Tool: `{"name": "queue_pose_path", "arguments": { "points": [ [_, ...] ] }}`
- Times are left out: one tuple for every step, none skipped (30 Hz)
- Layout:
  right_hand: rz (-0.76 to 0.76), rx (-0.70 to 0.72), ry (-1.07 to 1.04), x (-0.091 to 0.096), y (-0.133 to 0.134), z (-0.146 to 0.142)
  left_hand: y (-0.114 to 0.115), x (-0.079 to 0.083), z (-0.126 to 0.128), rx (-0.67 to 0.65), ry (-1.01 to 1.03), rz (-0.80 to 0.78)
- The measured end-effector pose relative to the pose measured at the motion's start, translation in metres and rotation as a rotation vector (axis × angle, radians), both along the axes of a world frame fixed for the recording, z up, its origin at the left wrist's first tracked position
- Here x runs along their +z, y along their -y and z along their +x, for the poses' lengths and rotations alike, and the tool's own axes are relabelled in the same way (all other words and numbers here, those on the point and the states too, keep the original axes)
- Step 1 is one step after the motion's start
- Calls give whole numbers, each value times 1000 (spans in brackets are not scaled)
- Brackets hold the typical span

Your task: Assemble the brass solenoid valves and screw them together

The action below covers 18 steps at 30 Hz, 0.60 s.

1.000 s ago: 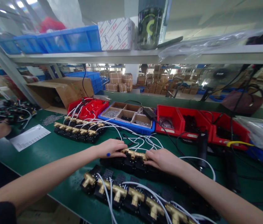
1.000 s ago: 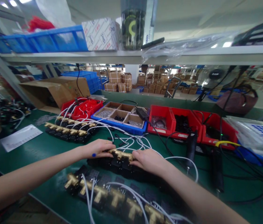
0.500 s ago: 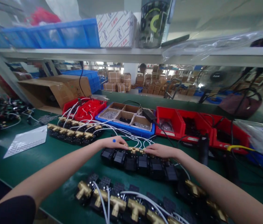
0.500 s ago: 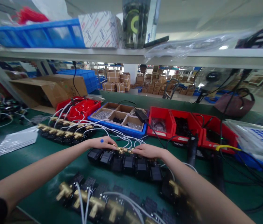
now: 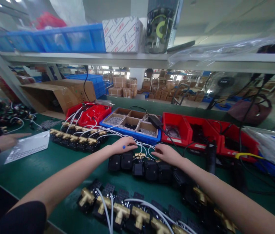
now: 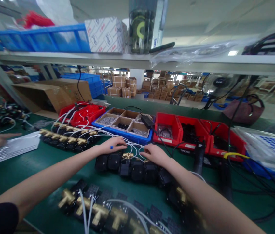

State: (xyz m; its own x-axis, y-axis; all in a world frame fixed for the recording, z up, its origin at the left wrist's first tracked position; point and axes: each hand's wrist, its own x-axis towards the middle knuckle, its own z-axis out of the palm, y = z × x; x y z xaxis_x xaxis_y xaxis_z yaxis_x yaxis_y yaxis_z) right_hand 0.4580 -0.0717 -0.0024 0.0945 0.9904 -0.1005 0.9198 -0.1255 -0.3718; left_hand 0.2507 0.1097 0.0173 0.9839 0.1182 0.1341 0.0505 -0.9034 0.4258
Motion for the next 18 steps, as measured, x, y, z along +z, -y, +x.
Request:
{"name": "queue_pose_path", "arguments": {
  "points": [
    [50,-31,20,4,5,-1,13,6,-1,4,31,25],
    [100,-60,33,10,11,-1,28,11,-1,-6,56,53],
    [149,-85,41,16,20,-1,44,16,-3,-36,66,76],
    [193,-107,44,24,30,0,59,19,-4,-85,62,110],
    [229,-129,45,31,42,2,74,21,-6,-144,41,217],
    [257,-149,45,38,55,3,87,22,-7,-182,12,313],
    [274,-169,47,45,70,5,96,21,-8,-213,-22,412],
    [283,-188,52,50,87,6,103,20,-9,-228,-57,500],
    [282,-202,60,54,104,6,107,18,-10,-221,-85,563],
    [274,-213,72,57,121,4,109,16,-11,-200,-107,605],
    [259,-220,88,56,137,2,109,14,-12,-170,-122,617],
    [241,-225,108,54,153,-1,108,12,-13,-138,-134,606],
    [222,-229,132,48,166,-5,107,11,-14,-113,-145,579],
    [205,-234,160,41,177,-9,106,10,-15,-98,-154,547],
    [191,-241,189,33,186,-13,104,10,-15,-92,-163,518],
    [179,-250,216,25,191,-17,102,11,-15,-91,-169,490],
    [170,-257,240,16,194,-19,99,12,-15,-91,-173,467],
    [163,-262,257,10,195,-21,96,13,-14,-94,-175,448]
  ]
}}
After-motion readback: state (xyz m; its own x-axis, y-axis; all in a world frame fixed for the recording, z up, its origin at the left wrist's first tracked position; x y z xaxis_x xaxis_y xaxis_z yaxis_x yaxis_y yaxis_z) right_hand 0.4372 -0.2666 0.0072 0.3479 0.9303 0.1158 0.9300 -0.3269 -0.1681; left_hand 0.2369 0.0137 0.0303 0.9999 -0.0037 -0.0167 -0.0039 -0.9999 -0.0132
